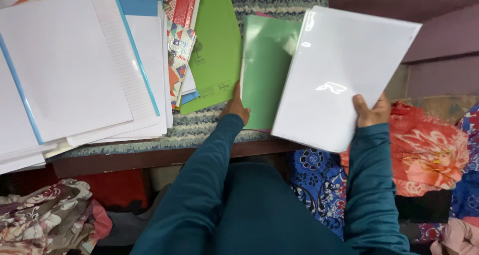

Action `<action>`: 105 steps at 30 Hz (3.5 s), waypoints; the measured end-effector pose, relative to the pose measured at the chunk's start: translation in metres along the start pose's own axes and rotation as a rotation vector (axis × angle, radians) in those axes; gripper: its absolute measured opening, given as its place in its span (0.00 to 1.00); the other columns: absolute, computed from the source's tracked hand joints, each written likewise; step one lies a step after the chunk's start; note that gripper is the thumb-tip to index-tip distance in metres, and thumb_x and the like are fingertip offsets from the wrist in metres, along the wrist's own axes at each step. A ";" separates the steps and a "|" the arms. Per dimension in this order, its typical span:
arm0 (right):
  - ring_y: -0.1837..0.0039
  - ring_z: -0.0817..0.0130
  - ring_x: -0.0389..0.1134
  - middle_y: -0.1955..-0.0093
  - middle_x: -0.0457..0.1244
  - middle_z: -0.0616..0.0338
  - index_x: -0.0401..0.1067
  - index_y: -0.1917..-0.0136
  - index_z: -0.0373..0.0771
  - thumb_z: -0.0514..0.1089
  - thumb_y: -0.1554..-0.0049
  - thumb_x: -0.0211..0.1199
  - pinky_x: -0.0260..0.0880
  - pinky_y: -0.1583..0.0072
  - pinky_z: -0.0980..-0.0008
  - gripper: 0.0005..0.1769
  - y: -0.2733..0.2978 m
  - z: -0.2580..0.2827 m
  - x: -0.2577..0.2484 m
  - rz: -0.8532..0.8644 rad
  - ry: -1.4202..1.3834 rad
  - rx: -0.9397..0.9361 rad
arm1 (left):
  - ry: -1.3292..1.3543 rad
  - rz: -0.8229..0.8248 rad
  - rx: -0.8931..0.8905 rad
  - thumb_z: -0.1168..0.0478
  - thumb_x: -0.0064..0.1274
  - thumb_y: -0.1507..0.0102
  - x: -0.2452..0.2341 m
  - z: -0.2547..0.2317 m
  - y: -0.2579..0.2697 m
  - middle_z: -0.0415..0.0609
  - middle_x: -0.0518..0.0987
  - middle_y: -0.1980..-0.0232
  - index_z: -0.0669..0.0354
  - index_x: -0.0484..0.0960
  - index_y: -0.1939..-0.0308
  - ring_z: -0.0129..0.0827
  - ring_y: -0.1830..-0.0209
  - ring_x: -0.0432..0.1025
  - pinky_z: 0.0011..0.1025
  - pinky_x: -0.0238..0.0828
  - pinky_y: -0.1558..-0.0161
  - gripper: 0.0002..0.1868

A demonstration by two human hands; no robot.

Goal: The person sits on the floor and sorts through a pile of colorful folders and plastic sleeves. They pick up individual items, open them to check the contents, and place them into separate stacks. The person also uses rubber bands to bundle some of the files together.

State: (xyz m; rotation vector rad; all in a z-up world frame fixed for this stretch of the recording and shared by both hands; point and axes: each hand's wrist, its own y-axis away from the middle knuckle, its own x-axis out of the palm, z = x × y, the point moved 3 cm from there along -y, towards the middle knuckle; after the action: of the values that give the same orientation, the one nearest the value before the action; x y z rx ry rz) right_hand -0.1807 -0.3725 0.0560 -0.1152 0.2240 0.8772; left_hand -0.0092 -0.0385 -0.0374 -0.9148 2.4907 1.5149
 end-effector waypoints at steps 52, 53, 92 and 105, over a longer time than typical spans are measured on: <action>0.41 0.67 0.71 0.40 0.68 0.52 0.65 0.31 0.31 0.33 0.40 0.67 0.73 0.39 0.69 0.26 0.083 0.059 0.524 0.496 -0.183 0.023 | 0.645 -0.647 0.347 0.56 0.57 0.33 -0.329 0.267 0.129 0.56 0.81 0.44 0.66 0.72 0.38 0.39 0.44 0.76 0.34 0.72 0.41 0.24; 0.40 0.65 0.71 0.40 0.68 0.51 0.63 0.30 0.31 0.34 0.40 0.66 0.73 0.38 0.69 0.27 0.083 0.057 0.535 0.493 -0.157 -0.002 | 0.595 -0.652 0.225 0.55 0.56 0.33 -0.336 0.277 0.131 0.55 0.83 0.49 0.62 0.73 0.38 0.40 0.49 0.78 0.35 0.74 0.44 0.23; 0.55 0.57 0.71 0.33 0.54 0.43 0.52 0.20 0.37 0.55 0.46 0.70 0.74 0.45 0.59 0.49 0.098 0.065 0.598 0.475 0.893 0.037 | 0.561 -0.633 0.244 0.54 0.61 0.38 -0.363 0.335 0.069 0.69 0.67 0.31 0.64 0.58 0.29 0.58 0.30 0.65 0.46 0.63 0.32 0.40; 0.41 0.60 0.70 0.34 0.59 0.49 0.56 0.23 0.35 0.55 0.46 0.74 0.75 0.45 0.62 0.47 0.074 0.027 0.573 0.501 0.302 0.103 | 0.497 -0.592 0.712 0.63 0.53 0.33 -0.358 0.244 0.168 0.64 0.77 0.36 0.55 0.59 0.27 0.58 0.39 0.74 0.44 0.70 0.40 0.32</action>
State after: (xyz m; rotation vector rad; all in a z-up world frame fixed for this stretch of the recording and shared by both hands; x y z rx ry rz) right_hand 0.1199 0.1081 -0.0569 -0.0965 0.5969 1.3444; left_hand 0.1394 0.3788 0.1015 -1.7646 2.3802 0.2046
